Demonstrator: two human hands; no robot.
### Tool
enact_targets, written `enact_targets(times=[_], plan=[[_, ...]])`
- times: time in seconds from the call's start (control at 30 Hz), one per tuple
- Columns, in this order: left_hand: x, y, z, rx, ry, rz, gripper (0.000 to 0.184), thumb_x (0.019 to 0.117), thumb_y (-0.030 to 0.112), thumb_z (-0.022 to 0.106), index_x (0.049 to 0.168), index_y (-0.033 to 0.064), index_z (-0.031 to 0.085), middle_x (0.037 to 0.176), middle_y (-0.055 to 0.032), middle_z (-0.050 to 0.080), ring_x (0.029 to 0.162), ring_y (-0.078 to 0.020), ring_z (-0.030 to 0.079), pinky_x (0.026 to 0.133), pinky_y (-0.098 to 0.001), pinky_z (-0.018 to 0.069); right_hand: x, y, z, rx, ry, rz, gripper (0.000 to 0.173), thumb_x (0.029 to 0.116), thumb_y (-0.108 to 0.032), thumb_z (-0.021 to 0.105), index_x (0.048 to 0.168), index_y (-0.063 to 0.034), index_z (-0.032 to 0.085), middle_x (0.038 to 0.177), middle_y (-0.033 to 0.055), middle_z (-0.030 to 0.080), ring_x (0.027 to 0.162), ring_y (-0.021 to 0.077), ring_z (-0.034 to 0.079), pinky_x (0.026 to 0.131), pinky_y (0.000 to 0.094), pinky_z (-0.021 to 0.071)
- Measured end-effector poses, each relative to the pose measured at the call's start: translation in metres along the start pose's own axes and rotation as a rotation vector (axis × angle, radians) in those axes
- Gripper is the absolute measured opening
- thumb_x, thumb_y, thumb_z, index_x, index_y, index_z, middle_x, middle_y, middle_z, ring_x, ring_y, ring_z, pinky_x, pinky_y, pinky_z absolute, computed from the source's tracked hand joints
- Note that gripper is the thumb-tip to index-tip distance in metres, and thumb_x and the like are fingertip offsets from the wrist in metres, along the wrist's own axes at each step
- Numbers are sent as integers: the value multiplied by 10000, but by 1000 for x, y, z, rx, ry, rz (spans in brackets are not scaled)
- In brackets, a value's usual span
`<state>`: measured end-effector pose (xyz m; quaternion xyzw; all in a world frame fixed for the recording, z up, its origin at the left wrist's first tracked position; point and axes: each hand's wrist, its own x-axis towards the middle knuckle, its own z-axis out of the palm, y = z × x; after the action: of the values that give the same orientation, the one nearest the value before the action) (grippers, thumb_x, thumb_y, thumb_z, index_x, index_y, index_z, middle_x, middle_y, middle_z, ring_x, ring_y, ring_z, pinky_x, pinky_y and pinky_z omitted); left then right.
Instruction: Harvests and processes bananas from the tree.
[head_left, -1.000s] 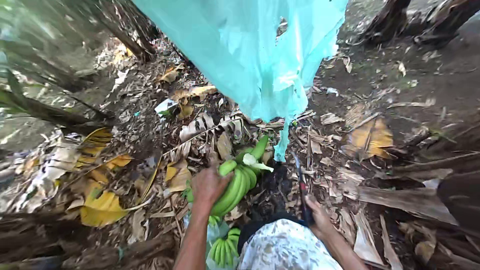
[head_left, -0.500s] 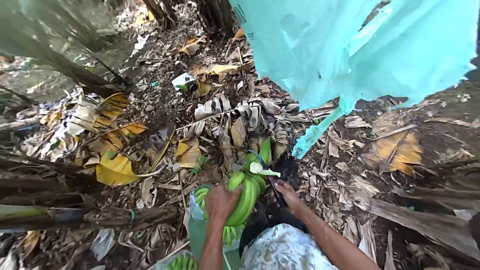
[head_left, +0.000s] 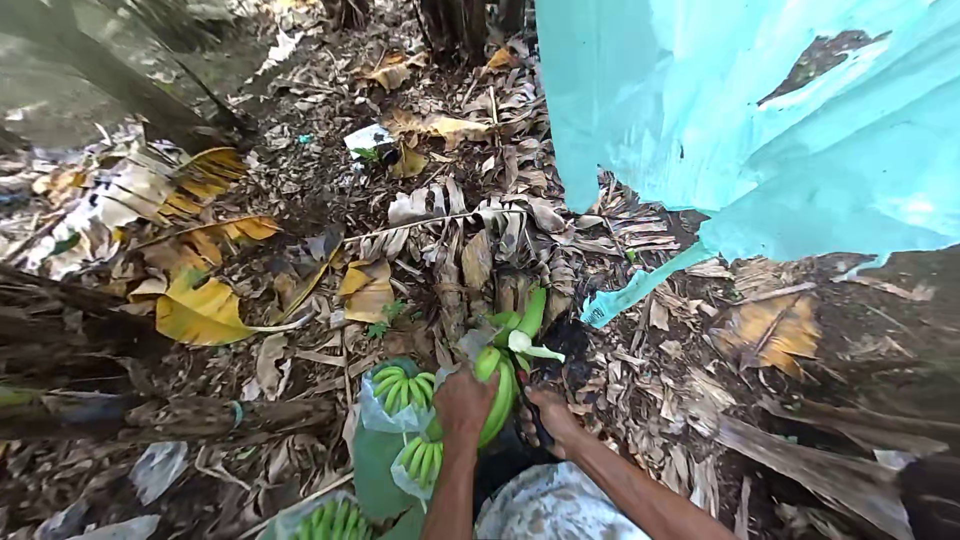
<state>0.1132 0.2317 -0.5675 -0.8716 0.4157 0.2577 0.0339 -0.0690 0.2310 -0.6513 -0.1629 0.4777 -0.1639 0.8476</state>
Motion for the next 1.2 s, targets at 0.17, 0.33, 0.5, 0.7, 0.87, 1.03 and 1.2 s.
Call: enact_targets(times=[0.17,0.33,0.5,0.7,0.87,1.03,1.2], plan=[[8,9,14,-17,-29,26,627,892,666,625,1213,136,718,1053,-154,752,997,-359,724,844,-601,557,-16,-16,15,100,109,69,320,1126,-372,359,1084,-97,517,693,29,514,478,127,508,417,263,464],[13,24,23,-43,28,101,604,901,649,617,1192,131,728,1018,-139,764,953,-351,738,800,-593,568,-68,-53,34,164,62,14,345,1121,-365,344,1040,-83,524,676,15,505,462,102,501,394,233,449],[21,32,29,-109,20,145,614,904,644,618,1232,134,712,1054,-150,760,978,-363,733,823,-610,558,-86,-125,16,142,261,-357,383,1130,-340,299,1160,-40,535,664,25,531,454,121,520,400,276,491],[12,13,30,-126,0,108,577,879,631,652,1190,152,724,1008,-128,764,950,-344,734,812,-607,555,-28,-130,-50,7,517,-511,267,1119,-228,422,1199,18,488,782,142,658,601,247,676,540,402,610],[-32,-15,27,-146,-26,-3,599,862,661,654,1195,168,731,1011,-121,764,963,-345,730,825,-612,554,73,-119,-64,-511,410,-670,396,1080,-225,464,1362,48,517,1178,159,719,1048,211,710,934,400,589],[-91,-51,33,-268,64,-168,587,833,641,714,1181,170,749,962,-106,769,914,-331,735,806,-611,561,132,-57,-67,-1041,278,-428,518,1067,-370,491,1450,-22,510,1291,205,660,1201,291,646,1054,505,508],[-144,-94,56,-449,97,-319,534,844,609,711,1159,180,744,949,-72,764,897,-279,736,798,-573,576,113,21,-61,-922,321,-310,475,1075,-341,492,1380,17,555,1250,204,672,1128,290,668,989,504,552]])
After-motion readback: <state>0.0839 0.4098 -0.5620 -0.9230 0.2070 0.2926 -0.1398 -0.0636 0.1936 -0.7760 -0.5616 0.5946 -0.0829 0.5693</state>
